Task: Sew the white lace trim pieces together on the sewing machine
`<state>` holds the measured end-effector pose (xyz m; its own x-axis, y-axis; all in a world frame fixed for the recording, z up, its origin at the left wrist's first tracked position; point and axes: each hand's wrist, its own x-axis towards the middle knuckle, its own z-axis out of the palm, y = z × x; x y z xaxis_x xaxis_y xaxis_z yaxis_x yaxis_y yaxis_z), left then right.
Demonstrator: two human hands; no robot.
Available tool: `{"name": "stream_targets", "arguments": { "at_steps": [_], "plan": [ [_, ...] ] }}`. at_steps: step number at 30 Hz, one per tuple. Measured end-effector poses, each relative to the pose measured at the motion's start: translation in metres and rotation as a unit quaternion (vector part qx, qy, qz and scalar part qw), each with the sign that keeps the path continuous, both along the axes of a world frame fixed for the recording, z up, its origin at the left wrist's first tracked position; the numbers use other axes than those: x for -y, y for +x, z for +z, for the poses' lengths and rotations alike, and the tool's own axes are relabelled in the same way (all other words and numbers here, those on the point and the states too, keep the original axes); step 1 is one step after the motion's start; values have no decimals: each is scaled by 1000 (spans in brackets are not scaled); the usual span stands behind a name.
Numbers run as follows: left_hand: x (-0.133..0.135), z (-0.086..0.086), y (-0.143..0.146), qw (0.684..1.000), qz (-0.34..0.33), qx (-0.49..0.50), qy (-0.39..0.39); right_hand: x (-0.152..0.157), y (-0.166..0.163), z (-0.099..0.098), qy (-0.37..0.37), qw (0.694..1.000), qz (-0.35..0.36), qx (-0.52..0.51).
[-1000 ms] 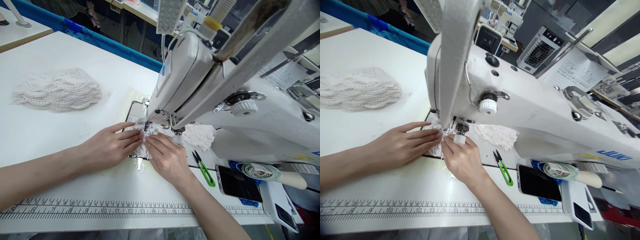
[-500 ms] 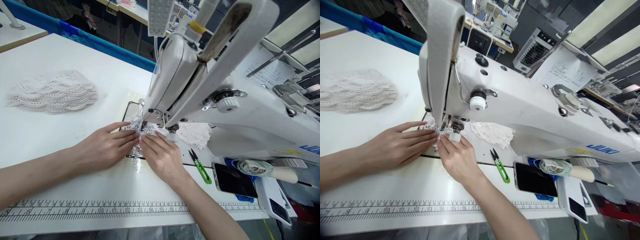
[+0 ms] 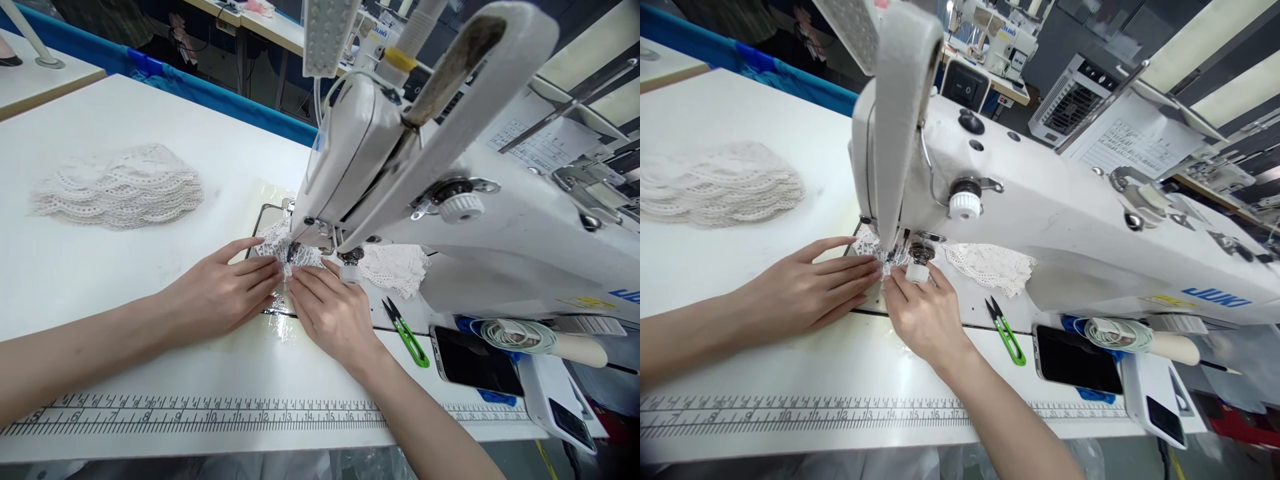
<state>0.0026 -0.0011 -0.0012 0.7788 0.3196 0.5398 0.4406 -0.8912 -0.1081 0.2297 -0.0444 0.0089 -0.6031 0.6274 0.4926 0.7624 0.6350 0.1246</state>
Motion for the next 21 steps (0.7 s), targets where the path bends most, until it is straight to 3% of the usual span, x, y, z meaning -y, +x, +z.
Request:
{"name": "stream_targets", "arguments": {
  "at_steps": [21],
  "plan": [
    [-14, -3, -1, 999, 33, -21, 4, -5, -3, 2, -10, 998, -55, 23]
  ]
}}
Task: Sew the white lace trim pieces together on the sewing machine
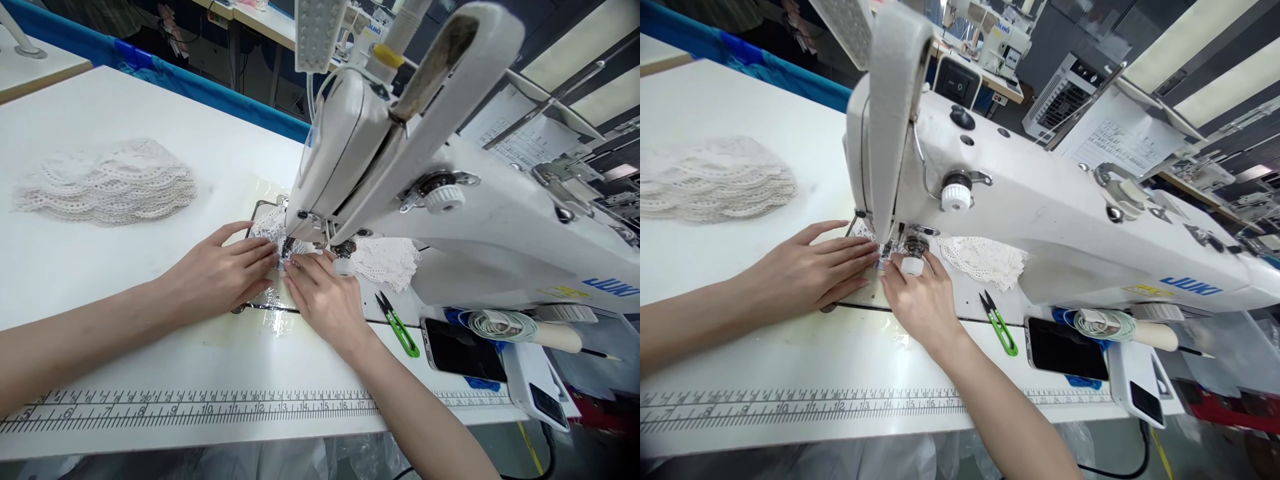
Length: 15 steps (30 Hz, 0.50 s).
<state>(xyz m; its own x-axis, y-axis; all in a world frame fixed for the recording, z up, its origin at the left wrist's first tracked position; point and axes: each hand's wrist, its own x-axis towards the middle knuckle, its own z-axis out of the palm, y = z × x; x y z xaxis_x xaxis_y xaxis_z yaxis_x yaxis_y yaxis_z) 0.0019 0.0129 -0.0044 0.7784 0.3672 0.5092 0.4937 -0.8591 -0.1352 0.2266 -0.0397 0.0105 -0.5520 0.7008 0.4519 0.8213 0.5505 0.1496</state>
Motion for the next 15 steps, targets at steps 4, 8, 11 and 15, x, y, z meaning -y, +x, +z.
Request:
{"name": "stream_targets", "arguments": {
  "at_steps": [4, 8, 11, 15],
  "plan": [
    [-7, -3, 0, 1000, 4, 8, -22, -2, 0, -1, -9, 1000, -12, 7],
    [-10, -5, 0, 999, 13, 16, -42, -2, 1, -2, -16, 1000, -20, 10],
    [-9, -5, 0, 998, 31, 5, -54, -1, 3, -1, -16, 1000, -23, 0],
    [-9, -6, 0, 997, 40, 7, -59, -1, 5, 1, -4, 1000, -25, -14]
  ]
}}
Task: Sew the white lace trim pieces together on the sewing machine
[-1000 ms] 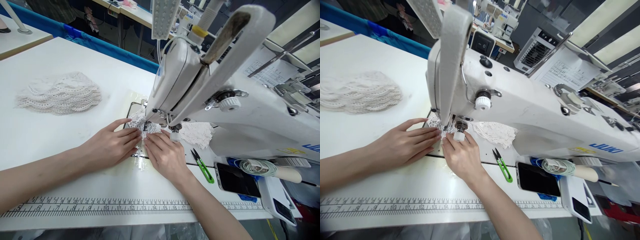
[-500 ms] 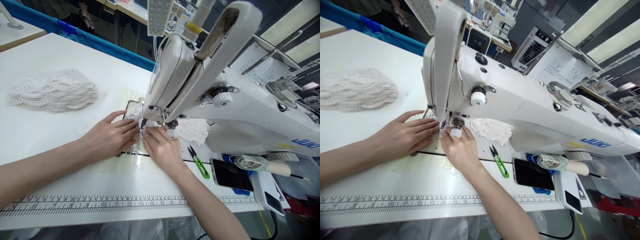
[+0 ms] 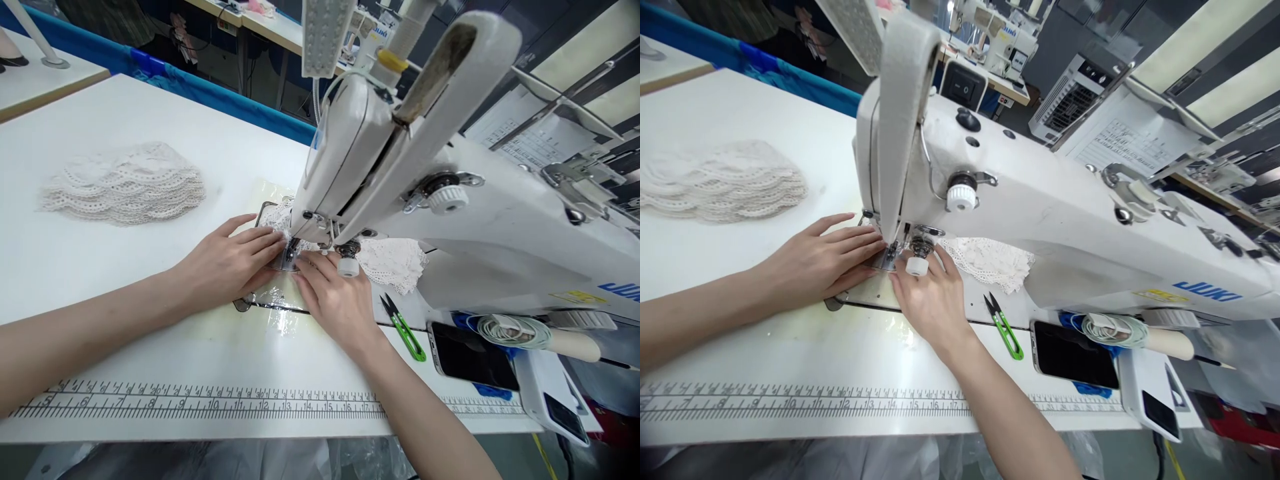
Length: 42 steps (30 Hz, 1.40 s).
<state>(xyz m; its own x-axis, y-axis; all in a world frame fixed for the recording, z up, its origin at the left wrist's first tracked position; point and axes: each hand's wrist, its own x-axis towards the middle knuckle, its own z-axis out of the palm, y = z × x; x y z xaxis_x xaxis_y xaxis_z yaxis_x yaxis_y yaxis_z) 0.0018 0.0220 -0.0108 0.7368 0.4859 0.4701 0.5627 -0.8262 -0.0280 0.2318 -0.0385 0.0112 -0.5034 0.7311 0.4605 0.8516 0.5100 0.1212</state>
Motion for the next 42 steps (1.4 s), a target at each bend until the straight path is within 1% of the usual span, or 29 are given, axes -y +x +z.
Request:
{"name": "stream_targets", "arguments": {
  "at_steps": [4, 7, 8, 9, 11, 12, 13, 14, 16, 17, 18, 20, 22, 24, 26, 28, 30, 31, 33, 35, 36, 37, 38, 40, 42],
  "plan": [
    [-2, 4, -2, 1000, 19, -10, -5, 0, 1, 4, -5, 1000, -7, -4],
    [9, 13, -1, 999, 28, -32, 22, 0, 3, 6, 13, 1000, -4, 1],
    [16, 16, 0, 999, 12, -35, 25, 0, 3, 7, 22, 1000, -2, 2],
    [23, 19, 1, 999, -21, -29, 20, 0, 4, 7, 31, 1000, 1, 1],
    [36, 23, 3, 991, -136, 12, -5, 0, 5, 8, 44, 999, 8, -5],
    [40, 25, 3, 984, -174, 39, -8, 0, 5, 8, 47, 999, 11, -10],
    [40, 26, 1, 981, -186, 57, -10, 1, 6, 8, 49, 999, 14, -16],
    [38, 28, -1, 984, -165, 70, -12, 1, 6, 7, 47, 998, 16, -23],
    [25, 32, -9, 995, -69, 41, -52, 2, 6, 6, 31, 998, 17, -42],
    [17, 34, -14, 996, -25, 16, -87, 3, 6, 5, 18, 998, 17, -53],
    [8, 37, -19, 991, 4, -13, -134, 4, 5, 5, 2, 998, 16, -65],
    [-4, 41, -27, 974, 28, -54, -218, 5, 3, 5, -32, 994, 18, -98],
    [-8, 45, -29, 955, 7, -66, -288, 7, -2, 6, -78, 985, 34, -152],
    [-3, 48, -25, 933, -9, -30, -358, 10, -8, 9, -148, 963, 55, -217],
    [6, 51, -16, 897, -4, 46, -439, 13, -14, 13, -230, 933, 64, -268],
    [13, 53, -8, 856, 9, 125, -501, 14, -18, 16, -304, 903, 52, -299],
    [16, 53, -4, 821, 10, 172, -544, 15, -19, 18, -374, 865, 35, -333],
    [17, 52, -3, 809, 14, 189, -557, 14, -19, 18, -412, 838, 30, -355],
    [16, 50, -4, 794, 25, 215, -569, 13, -17, 19, -487, 770, 28, -411],
    [15, 48, -7, 790, 30, 221, -571, 11, -15, 19, -538, 705, 34, -461],
    [15, 49, -8, 789, 27, 216, -575, 10, -15, 18, -549, 683, 39, -480],
    [15, 50, -9, 785, 18, 208, -583, 10, -15, 18, -551, 671, 44, -495],
    [16, 51, -9, 781, 7, 201, -592, 9, -15, 18, -546, 667, 49, -505],
    [18, 54, -9, 776, -13, 191, -601, 9, -16, 18, -528, 674, 51, -514],
    [19, 57, -8, 811, -2, 178, -557, 9, -16, 18, -518, 683, 41, -514]
  ]
}}
